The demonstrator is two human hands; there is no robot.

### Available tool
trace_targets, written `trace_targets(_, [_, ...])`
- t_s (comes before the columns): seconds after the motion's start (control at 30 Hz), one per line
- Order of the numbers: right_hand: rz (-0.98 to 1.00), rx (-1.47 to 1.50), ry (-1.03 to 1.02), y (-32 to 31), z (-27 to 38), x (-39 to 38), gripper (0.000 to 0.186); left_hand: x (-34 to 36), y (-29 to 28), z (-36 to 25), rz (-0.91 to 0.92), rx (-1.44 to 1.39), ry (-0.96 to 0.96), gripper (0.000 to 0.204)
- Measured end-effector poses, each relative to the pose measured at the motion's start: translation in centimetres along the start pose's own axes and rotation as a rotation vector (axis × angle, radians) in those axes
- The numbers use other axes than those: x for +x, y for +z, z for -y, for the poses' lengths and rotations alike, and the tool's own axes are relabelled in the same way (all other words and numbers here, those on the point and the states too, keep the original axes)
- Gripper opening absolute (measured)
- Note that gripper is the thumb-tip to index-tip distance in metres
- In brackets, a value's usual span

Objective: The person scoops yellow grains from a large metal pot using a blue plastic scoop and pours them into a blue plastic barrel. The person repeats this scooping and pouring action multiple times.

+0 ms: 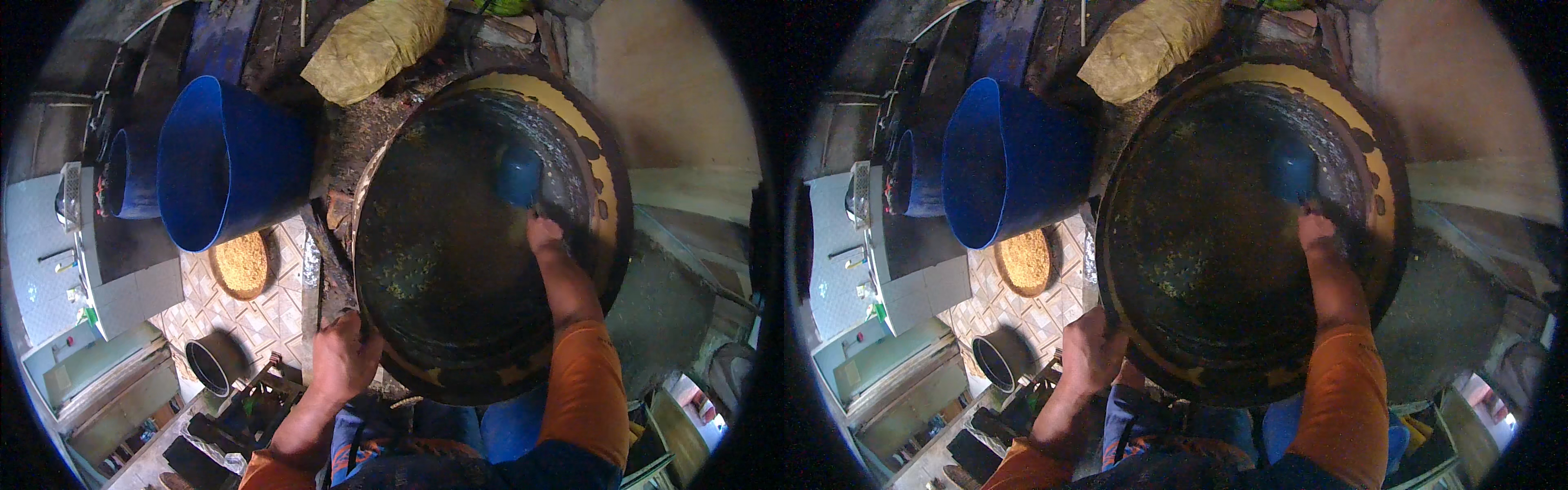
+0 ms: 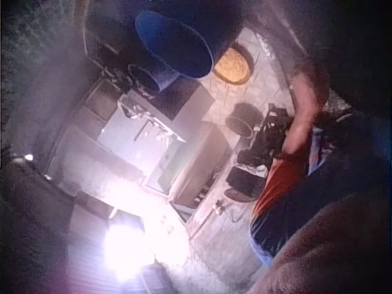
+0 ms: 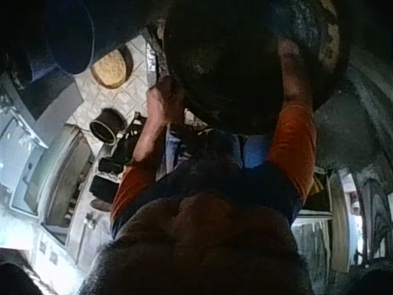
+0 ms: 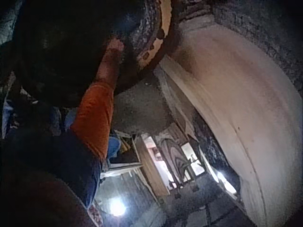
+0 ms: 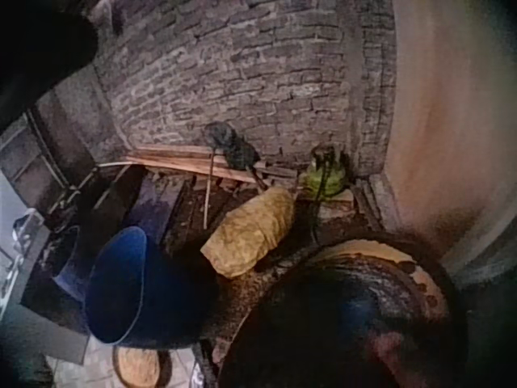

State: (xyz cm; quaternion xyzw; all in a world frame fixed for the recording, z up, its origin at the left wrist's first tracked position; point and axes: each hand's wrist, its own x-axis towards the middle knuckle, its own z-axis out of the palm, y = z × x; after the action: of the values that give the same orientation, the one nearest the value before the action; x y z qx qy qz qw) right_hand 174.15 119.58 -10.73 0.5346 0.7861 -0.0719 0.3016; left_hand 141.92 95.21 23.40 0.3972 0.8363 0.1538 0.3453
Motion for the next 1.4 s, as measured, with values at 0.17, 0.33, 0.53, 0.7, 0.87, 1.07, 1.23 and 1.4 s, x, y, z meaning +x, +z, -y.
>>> trace_targets(0.17, [0.156,-0.002,-0.131,5.7,-4.6,-5.0,0.025,0.2,0.1,1.0,0.008,-0.011,0.061,0.019])
trace_targets(0.33, [0.175,0.247,-0.141,6.7,-2.5,-12.8,0.021,0.0,0.1,2.2,-0.009,-0.031,0.032,0.019])
trace_targets(0.53, [0.394,0.208,-0.421,11.2,1.2,-17.7,0.026,0.5,-0.6,3.8,-0.043,-0.016,0.103,0.022])
trace_targets(0.7, [0.360,0.169,-0.812,16.1,6.1,-18.4,0.031,1.4,-1.4,7.6,-0.062,0.024,0.124,0.023])
trace_targets(0.87, [0.879,1.158,-0.021,-0.7,13.5,-22.6,0.039,2.1,-1.6,12.5,-0.036,0.026,0.055,0.024])
trace_targets(1.07, [1.066,1.792,0.091,-5.9,15.0,-25.8,0.037,4.0,-1.8,14.5,-0.021,-0.017,0.129,0.024])
trace_targets(1.23, [0.926,1.849,0.171,-16.6,15.6,-32.2,0.021,3.4,-1.5,17.8,-0.011,-0.068,0.065,0.032])
trace_targets(1.4, [0.736,1.973,0.053,-21.5,15.0,-37.3,0.015,0.8,-3.9,18.2,0.112,-0.261,-0.045,0.047])
